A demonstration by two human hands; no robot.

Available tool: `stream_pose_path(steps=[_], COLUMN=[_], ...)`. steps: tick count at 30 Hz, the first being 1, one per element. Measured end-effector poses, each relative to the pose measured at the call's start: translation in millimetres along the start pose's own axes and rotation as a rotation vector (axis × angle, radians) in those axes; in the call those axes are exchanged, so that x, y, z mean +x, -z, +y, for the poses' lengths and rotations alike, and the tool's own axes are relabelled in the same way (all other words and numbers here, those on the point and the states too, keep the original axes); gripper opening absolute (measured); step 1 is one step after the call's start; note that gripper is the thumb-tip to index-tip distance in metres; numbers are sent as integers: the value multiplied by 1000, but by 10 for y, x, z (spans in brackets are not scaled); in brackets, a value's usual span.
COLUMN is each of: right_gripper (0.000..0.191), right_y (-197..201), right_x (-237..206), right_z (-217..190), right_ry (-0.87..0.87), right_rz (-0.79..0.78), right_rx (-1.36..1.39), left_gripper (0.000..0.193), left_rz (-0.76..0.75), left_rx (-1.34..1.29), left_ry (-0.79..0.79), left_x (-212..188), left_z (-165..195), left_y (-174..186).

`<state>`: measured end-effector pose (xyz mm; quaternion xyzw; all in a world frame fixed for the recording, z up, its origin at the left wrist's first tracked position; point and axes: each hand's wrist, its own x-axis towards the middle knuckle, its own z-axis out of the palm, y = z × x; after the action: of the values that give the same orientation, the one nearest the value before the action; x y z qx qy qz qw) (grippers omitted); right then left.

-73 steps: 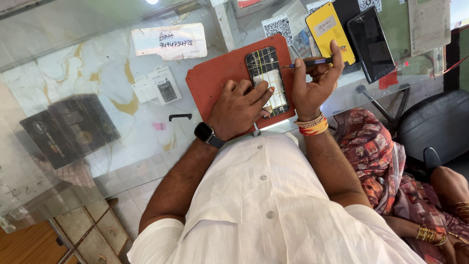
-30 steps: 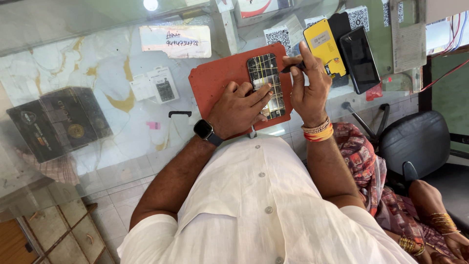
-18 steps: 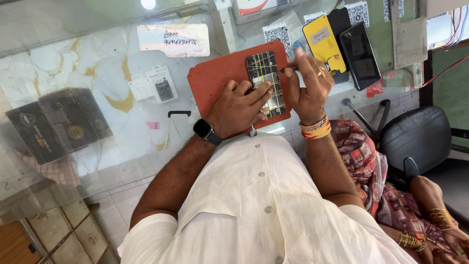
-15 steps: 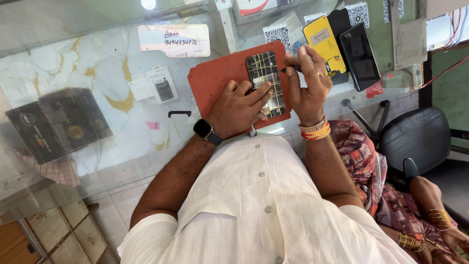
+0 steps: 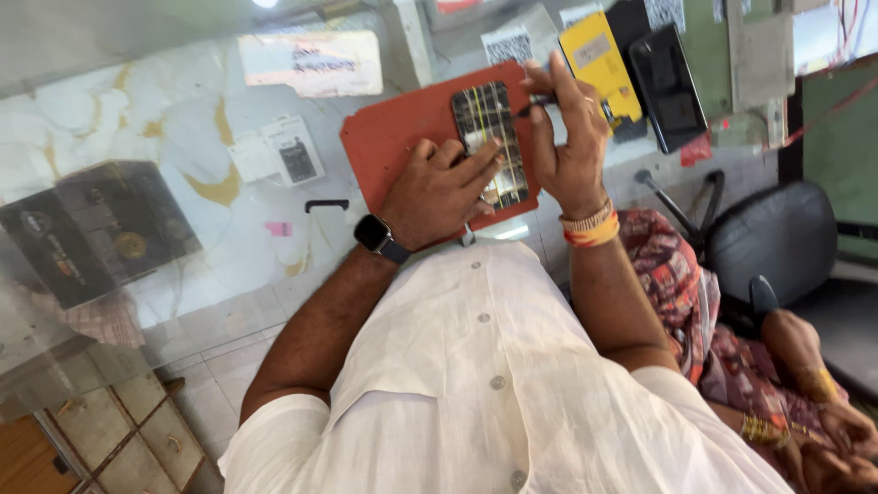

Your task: The person secures a smartphone with rubber bands, then uses a screwdriver to remove screws from the back of the device. The person continues to unscrew and manipulate the phone on a red mat, then picks up a black plastic piece and places it on the phone.

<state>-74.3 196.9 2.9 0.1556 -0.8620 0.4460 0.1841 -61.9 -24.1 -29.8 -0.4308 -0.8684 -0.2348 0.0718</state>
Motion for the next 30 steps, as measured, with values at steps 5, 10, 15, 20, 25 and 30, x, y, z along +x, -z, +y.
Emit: stream_pose_path(steps=[5, 10, 15, 20, 25, 30], right_gripper=[53, 52, 51, 52, 48, 62], right_y=[20, 19, -31, -95, -96, -101], right_x=[0, 9, -17, -1, -25, -12], right_z=[35, 22, 39, 59, 86, 127], right_ry=[178, 167, 147, 278, 170, 196], right_rz=[37, -24, -46, 16, -78, -84], right_rx=[-269, -176, -194, -304, -231, -260], left_gripper=[56, 42, 27, 22, 29, 37], left_rz=[76, 182, 250, 284, 244, 186], left_rx=[-42, -20, -17, 40, 112, 125], left_ry=[-52, -80, 114, 337, 332, 301], left_x=[-12, -137, -476, -850, -981, -849], left_z=[8, 45, -62, -201, -164, -99], left_y=[12, 143, 366, 501, 460, 354])
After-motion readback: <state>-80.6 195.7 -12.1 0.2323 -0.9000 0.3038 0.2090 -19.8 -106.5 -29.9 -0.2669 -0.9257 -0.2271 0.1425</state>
